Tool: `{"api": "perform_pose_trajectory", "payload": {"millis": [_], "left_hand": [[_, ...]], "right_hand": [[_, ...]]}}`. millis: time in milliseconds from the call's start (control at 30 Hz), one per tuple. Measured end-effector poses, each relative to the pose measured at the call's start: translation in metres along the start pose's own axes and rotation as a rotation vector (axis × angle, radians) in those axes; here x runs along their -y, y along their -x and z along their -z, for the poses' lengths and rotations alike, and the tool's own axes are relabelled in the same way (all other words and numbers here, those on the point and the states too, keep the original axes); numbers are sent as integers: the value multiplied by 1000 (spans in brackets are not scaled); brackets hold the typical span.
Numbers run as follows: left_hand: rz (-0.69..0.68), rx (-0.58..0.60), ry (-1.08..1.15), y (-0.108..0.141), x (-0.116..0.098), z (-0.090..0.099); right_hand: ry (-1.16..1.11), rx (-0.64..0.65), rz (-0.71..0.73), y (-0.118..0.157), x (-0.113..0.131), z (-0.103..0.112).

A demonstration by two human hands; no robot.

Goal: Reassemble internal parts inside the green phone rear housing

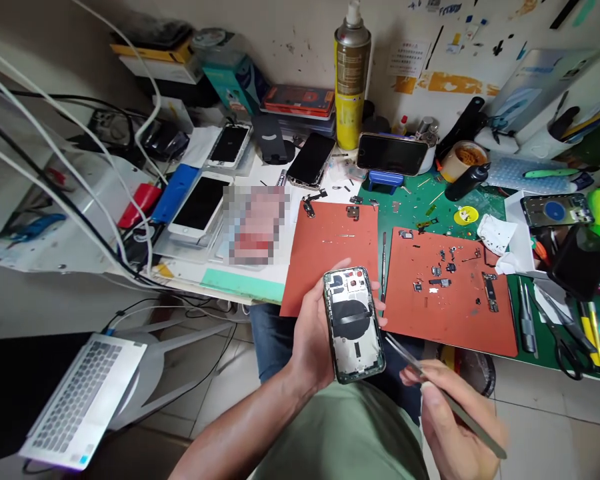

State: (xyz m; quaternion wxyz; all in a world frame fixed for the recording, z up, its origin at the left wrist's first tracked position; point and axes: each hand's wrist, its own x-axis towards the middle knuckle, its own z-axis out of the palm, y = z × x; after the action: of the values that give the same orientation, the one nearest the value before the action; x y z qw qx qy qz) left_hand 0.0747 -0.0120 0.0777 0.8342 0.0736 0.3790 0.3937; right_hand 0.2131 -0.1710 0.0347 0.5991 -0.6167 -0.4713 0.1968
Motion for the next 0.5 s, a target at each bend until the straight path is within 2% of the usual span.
{"api": "perform_pose_trajectory", "payload": {"millis": [100, 200, 367, 500], "left_hand": [[0, -14, 24, 1, 4, 2], [-14, -8, 56, 2, 7, 3], [-59, -55, 75, 4, 10, 0], [-119, -158, 94, 4, 12, -7]], "right_hand": [[39, 67, 121, 8, 5, -8], [60, 56, 232, 14, 6, -18], [86, -52, 310, 17, 4, -31], [90, -32, 366, 15, 5, -39]]}}
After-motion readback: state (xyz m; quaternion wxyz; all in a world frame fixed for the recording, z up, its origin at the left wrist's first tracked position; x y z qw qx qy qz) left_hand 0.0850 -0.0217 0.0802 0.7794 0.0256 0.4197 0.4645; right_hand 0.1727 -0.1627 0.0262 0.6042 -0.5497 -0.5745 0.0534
